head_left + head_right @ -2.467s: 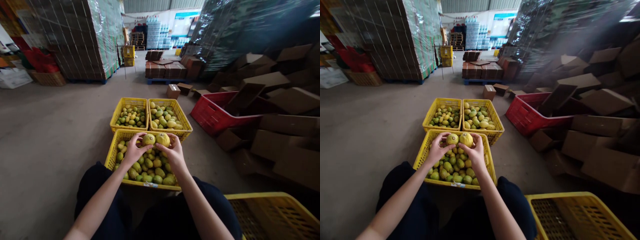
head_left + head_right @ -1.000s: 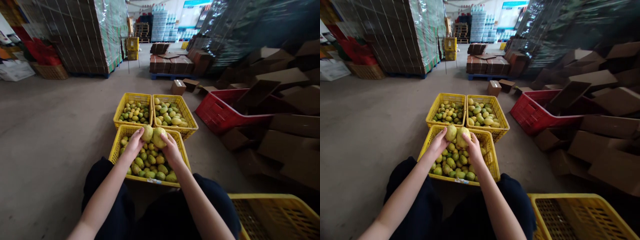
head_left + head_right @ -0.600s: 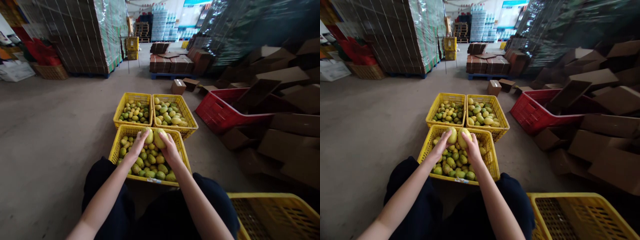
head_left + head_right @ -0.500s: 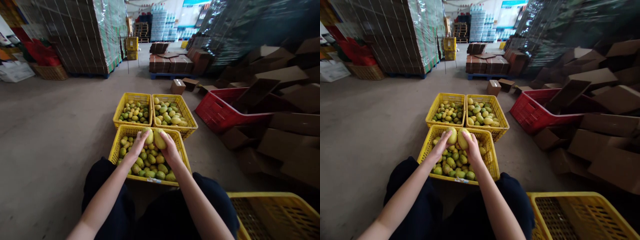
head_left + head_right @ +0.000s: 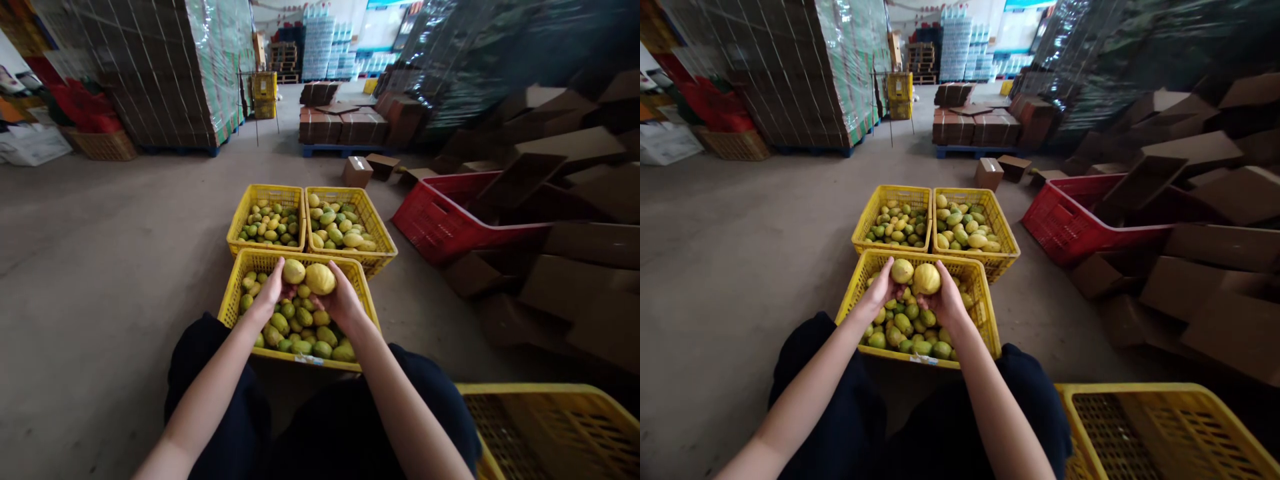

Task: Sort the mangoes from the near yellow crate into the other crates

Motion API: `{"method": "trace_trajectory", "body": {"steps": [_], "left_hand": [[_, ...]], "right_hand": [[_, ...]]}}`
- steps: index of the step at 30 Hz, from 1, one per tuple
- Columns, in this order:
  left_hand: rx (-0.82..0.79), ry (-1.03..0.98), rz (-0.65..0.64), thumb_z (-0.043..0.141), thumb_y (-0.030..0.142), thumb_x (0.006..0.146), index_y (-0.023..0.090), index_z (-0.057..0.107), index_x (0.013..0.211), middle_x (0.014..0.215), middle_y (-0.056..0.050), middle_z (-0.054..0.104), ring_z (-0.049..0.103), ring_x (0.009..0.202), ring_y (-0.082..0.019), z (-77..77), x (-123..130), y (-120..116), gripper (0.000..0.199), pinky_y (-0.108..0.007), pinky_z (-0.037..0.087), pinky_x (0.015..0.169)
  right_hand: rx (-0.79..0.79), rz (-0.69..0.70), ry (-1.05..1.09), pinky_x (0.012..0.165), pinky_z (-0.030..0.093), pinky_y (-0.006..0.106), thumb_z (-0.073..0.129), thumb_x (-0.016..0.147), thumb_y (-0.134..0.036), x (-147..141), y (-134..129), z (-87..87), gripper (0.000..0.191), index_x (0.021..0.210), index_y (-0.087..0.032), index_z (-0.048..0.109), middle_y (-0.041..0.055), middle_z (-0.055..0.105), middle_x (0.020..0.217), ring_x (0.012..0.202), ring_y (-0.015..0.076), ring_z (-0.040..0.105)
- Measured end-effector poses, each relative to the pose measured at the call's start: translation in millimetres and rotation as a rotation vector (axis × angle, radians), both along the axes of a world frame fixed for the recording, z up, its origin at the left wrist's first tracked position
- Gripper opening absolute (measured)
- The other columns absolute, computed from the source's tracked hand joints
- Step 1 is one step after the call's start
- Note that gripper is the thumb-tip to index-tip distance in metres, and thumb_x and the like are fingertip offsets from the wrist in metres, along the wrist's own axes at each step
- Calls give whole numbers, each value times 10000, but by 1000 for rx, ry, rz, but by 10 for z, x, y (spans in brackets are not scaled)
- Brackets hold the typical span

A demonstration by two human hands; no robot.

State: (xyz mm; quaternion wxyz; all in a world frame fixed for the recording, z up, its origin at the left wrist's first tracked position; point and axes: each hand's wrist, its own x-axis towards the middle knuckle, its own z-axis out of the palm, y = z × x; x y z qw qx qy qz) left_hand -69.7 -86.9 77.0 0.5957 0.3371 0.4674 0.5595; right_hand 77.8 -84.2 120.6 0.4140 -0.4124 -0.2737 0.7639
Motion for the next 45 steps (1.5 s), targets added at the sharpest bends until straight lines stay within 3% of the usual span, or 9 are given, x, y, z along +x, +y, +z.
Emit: {"method": "trace_trajectory", "body": {"steps": [5, 9, 12, 16, 20, 28, 37, 41, 45], "left_hand": [[-248, -49, -160, 473, 871, 648, 174, 689, 989, 760, -105, 713, 689, 744, -243, 55, -38, 3, 805, -333, 521, 610], [-246, -6, -119, 463, 836, 700, 168, 680, 958, 815, -128, 713, 690, 867, -285, 161, 13, -50, 748, -395, 554, 721], [-89, 49, -34, 564, 718, 749, 200, 635, 978, 934, -98, 702, 663, 981, -275, 225, 60, -104, 571, -401, 554, 811], [245, 242, 91, 690, 523, 765, 232, 539, 1071, 1075, -65, 650, 629, 1022, -230, 295, 88, -175, 448, -361, 534, 861], [446, 475, 185, 792, 386, 695, 245, 505, 1103, 1142, -75, 606, 603, 1049, -215, 338, 94, -217, 518, -309, 526, 847], [562, 514, 194, 789, 355, 709, 229, 522, 1119, 1153, -78, 619, 609, 1083, -213, 330, 85, -204, 505, -340, 526, 904], [461, 239, 25, 836, 359, 640, 217, 527, 1083, 1099, -70, 644, 630, 1033, -195, 368, -5, -142, 558, -307, 519, 881], [361, 36, -34, 877, 340, 569, 207, 524, 985, 989, -36, 677, 655, 899, -165, 419, -63, -116, 562, -309, 518, 855], [290, -91, -37, 867, 332, 584, 195, 621, 1018, 1097, -57, 680, 642, 1004, -205, 459, -82, -137, 517, -342, 494, 925]], "right_hand": [[-55, 51, 31, 256, 319, 211, 575, 754, -629, 32, -13, 50, 451, 738, -181, 624, 47, 639, 540, 348, 127, 487], [-104, -8, 17, 275, 350, 228, 613, 746, -585, 37, -18, 69, 401, 777, -185, 634, 30, 613, 510, 374, 147, 499], [-75, -125, -5, 346, 431, 244, 662, 725, -530, 37, -10, 39, 349, 828, -200, 618, 26, 636, 610, 464, 158, 551], [191, -319, -47, 596, 549, 285, 741, 676, -431, 58, -14, -18, 450, 1062, -299, 553, -18, 632, 930, 737, 163, 620], [570, -511, -358, 861, 510, 324, 777, 654, -362, 82, -40, -12, 630, 1193, -324, 455, 4, 556, 1129, 973, 184, 596], [960, -505, -689, 930, 483, 413, 744, 690, -241, 92, -39, -46, 508, 1139, -260, 508, 48, 574, 1163, 1082, 238, 566], [926, -401, -391, 887, 507, 336, 813, 603, -181, 141, -2, 0, 584, 1086, -281, 500, 22, 584, 1188, 1082, 203, 591], [816, -308, -225, 809, 543, 320, 855, 557, -184, 194, -30, 116, 600, 1068, -272, 553, -8, 666, 1007, 910, 187, 652], [673, -256, -151, 849, 532, 338, 842, 611, -250, 235, -44, 179, 596, 1161, -260, 614, 13, 708, 1030, 937, 207, 663]]}}
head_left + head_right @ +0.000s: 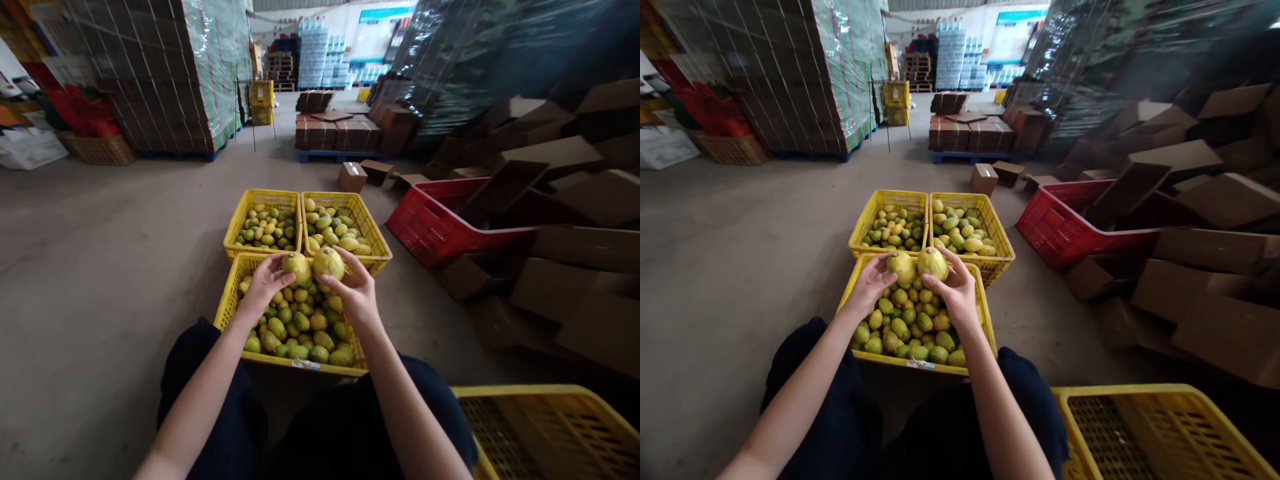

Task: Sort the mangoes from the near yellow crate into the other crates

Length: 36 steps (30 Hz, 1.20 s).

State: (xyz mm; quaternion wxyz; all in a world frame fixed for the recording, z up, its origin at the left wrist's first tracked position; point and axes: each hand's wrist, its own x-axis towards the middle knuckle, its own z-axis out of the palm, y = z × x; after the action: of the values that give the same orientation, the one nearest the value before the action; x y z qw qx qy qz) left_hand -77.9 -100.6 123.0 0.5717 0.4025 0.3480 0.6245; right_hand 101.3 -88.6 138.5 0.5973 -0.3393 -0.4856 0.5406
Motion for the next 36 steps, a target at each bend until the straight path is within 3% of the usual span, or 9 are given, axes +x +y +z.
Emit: {"method": "trace_trajectory", "body": {"steps": [4, 8, 12, 17, 21, 30, 33, 36], "left_hand": [[-73, -140, -67, 809, 335, 671, 194, 679, 1096, 1193, -75, 664, 576, 1177, -277, -13, 25, -18, 467, -394, 459, 1001], [-127, -297, -63, 739, 306, 753, 185, 685, 1117, 1247, -82, 645, 494, 1285, -286, -59, 110, -3, 387, -426, 399, 1077], [-173, -401, 13, 698, 329, 797, 158, 670, 1130, 1263, -101, 632, 457, 1322, -279, -82, 209, 13, 376, -426, 344, 1125], [-166, -348, 46, 791, 337, 709, 150, 657, 1089, 1142, -98, 675, 499, 1276, -285, -89, 261, 7, 444, -431, 355, 1111], [-178, -297, 17, 828, 423, 645, 139, 658, 1017, 1073, -97, 683, 548, 1198, -290, -90, 261, -3, 498, -420, 414, 1054], [-247, -297, -192, 685, 642, 704, 139, 666, 1023, 1115, -115, 678, 588, 1114, -300, -56, 245, -5, 596, -415, 499, 972], [-296, -275, -149, 711, 589, 711, 142, 648, 1006, 1092, -122, 677, 623, 1056, -275, -114, 224, 5, 540, -395, 519, 944], [-438, -106, -48, 743, 476, 727, 171, 608, 1009, 1033, -93, 677, 667, 942, -220, -264, 227, -14, 436, -369, 545, 883]], "right_hand": [[-120, -21, -16, 804, 524, 321, 739, 733, -416, -18, 3, -37, 512, 1211, -284, 612, 19, 699, 1101, 995, 225, 646], [-130, -138, -145, 752, 530, 300, 622, 801, -521, -103, -31, -109, 393, 1085, -251, 658, 28, 660, 1172, 1105, 246, 581], [-270, 27, -61, 517, 515, 288, 636, 775, -537, -210, -91, -143, 379, 1025, -253, 613, 26, 684, 921, 806, 222, 657], [-372, 152, 56, 331, 394, 264, 695, 721, -527, -287, -100, -166, 386, 940, -236, 567, -22, 621, 663, 457, 165, 576], [-449, 198, 125, 327, 371, 266, 670, 717, -561, -302, -74, -169, 411, 921, -217, 572, -13, 644, 652, 386, 148, 537], [-552, 202, 201, 362, 429, 248, 583, 762, -530, -328, -85, -125, 382, 886, -175, 650, 27, 674, 621, 490, 173, 604], [-572, 161, 225, 362, 426, 238, 569, 778, -493, -298, -60, -82, 341, 824, -165, 650, 35, 669, 608, 457, 154, 581], [-651, 55, 281, 361, 416, 225, 515, 814, -466, -172, 17, -9, 326, 773, -167, 637, 42, 656, 578, 417, 135, 547]]}}
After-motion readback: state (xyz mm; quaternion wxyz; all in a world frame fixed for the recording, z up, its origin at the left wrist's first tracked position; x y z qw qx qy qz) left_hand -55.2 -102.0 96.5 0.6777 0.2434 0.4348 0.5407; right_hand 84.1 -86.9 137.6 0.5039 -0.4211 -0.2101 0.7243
